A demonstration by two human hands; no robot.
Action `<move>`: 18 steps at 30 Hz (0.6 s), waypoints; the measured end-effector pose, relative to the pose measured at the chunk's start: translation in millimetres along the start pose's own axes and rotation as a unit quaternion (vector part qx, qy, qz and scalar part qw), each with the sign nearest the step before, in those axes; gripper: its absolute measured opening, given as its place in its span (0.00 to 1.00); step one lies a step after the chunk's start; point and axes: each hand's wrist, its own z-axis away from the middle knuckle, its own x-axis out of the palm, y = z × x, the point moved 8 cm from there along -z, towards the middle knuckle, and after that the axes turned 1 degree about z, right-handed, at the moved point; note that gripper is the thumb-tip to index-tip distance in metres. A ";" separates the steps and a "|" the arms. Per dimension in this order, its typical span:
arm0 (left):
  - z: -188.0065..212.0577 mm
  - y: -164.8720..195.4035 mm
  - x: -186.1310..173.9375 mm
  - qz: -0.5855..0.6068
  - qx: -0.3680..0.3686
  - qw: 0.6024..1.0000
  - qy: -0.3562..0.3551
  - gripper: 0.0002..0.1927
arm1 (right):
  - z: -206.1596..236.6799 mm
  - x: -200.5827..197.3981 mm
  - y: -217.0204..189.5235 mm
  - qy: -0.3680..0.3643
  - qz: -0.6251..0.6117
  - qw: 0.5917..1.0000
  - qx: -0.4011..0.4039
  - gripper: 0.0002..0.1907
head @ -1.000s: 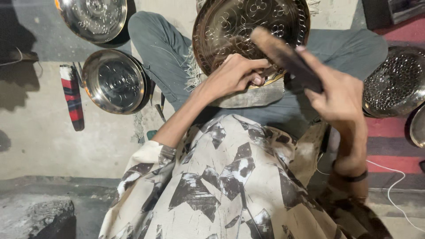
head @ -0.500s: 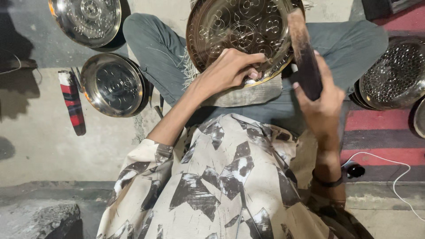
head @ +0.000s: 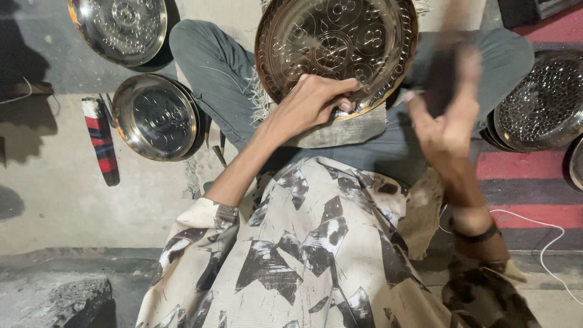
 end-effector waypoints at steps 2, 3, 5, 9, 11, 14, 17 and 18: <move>3.7 -0.6 -0.8 -0.019 -0.012 1.000 0.013 0.15 | -2.2 22.8 -2.4 -0.166 0.250 0.950 -0.084 0.48; 5.7 -3.3 0.4 0.003 -0.037 0.999 0.020 0.15 | -7.7 13.9 -4.9 -0.121 0.233 0.961 -0.093 0.44; 9.4 -9.0 1.7 0.045 -0.089 0.994 0.038 0.15 | -19.5 -3.6 -12.3 -0.032 0.197 0.973 -0.115 0.38; 19.3 0.2 -3.7 -0.007 -0.097 0.987 0.128 0.13 | -37.0 7.6 -33.8 -0.157 0.203 0.942 -0.217 0.41; 24.1 -8.4 3.1 -0.018 -0.184 0.974 0.131 0.15 | -45.3 16.8 -23.4 -0.280 0.332 0.888 -0.149 0.35; 37.0 2.0 -2.7 -0.009 -0.176 0.950 0.257 0.16 | -58.1 -2.4 -72.5 -0.163 0.207 0.929 -0.261 0.40; 44.1 -8.4 8.7 0.037 -0.256 0.925 0.277 0.19 | -57.6 19.1 -60.4 -0.341 0.418 0.814 -0.216 0.47; 47.3 -5.4 8.7 0.034 -0.247 0.922 0.297 0.17 | -63.6 12.4 -73.0 -0.283 0.391 0.841 -0.246 0.47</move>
